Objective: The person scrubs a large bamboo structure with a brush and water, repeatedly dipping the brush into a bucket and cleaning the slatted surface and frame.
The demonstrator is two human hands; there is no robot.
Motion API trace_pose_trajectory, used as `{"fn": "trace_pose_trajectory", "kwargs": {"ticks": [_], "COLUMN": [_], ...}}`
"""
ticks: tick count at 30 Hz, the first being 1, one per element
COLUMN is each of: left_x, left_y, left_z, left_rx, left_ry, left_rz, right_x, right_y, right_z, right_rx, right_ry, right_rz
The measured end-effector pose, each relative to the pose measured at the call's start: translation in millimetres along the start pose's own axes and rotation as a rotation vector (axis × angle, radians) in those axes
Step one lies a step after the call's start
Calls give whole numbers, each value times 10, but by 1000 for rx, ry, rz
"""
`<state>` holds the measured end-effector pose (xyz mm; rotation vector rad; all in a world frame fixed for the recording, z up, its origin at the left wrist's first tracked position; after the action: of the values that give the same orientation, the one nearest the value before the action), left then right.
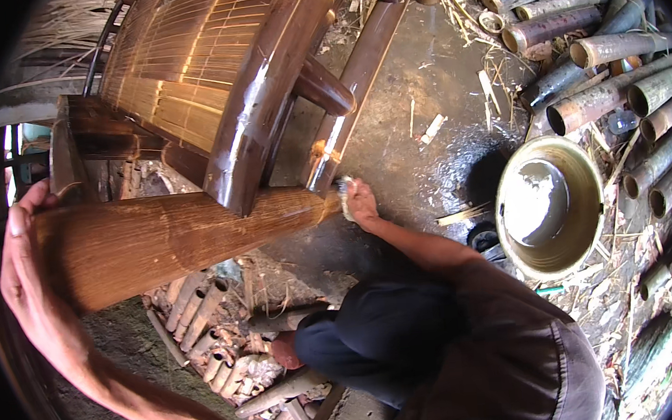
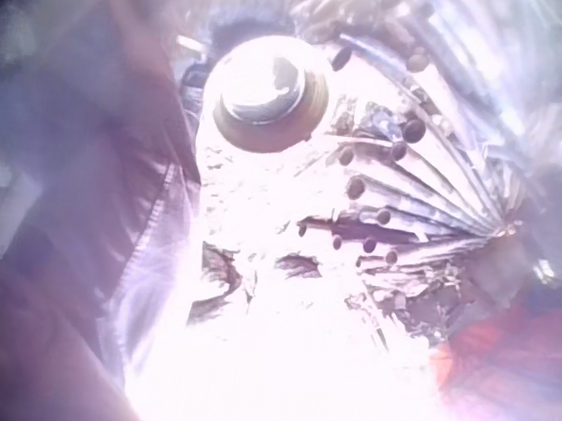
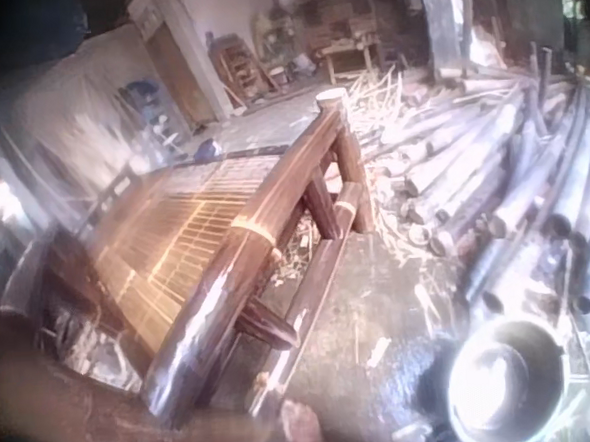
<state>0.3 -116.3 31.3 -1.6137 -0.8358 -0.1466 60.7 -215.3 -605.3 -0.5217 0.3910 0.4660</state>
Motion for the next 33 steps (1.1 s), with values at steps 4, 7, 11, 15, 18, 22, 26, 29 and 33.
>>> {"fn": "trace_pose_trajectory", "kwargs": {"ticks": [4,7,11,15,18,22,26,29,33], "left_x": [-25,11,-4,-22,-34,42,-21,-73,-71], "left_y": [-18,-25,15,60,-18,-29,-3,-70,-115], "left_z": [52,67,78,72,28,-68,-6,32,66], "left_rx": [47,11,-88,-138,-48,-67,-142,-245,-306], "left_ry": [-19,-14,-44,-20,-65,-54,-119,-176,-167], "left_rz": [70,54,24,41,82,75,26,31,36], "right_x": [-1127,-1123,-838,-870,-1103,-1012,-720,-386,-620], "right_y": [-319,-811,-783,-1217,-2553,-4043,-4266,-4201,-3276], "right_z": [1145,2171,2269,1346,1512,792,-1109,-2242,-1461], "right_rx": [340,437,125,-38,160,-101,-1002,-708,929], "right_ry": [-321,-621,-715,-539,-449,-507,-524,59,686], "right_rz": [-4,53,51,207,31,-454,-568,-343,183]}}
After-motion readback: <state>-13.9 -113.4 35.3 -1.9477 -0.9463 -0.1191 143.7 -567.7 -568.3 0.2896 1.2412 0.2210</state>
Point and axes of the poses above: each hand's wrist, its own x-axis towards the middle knuckle, its own y-axis out of the palm, z = x × y, the point moved 6 cm from there along x, towards the middle knuckle, and after that the axes turned 11 degrees about y, right-handed, at the moved point
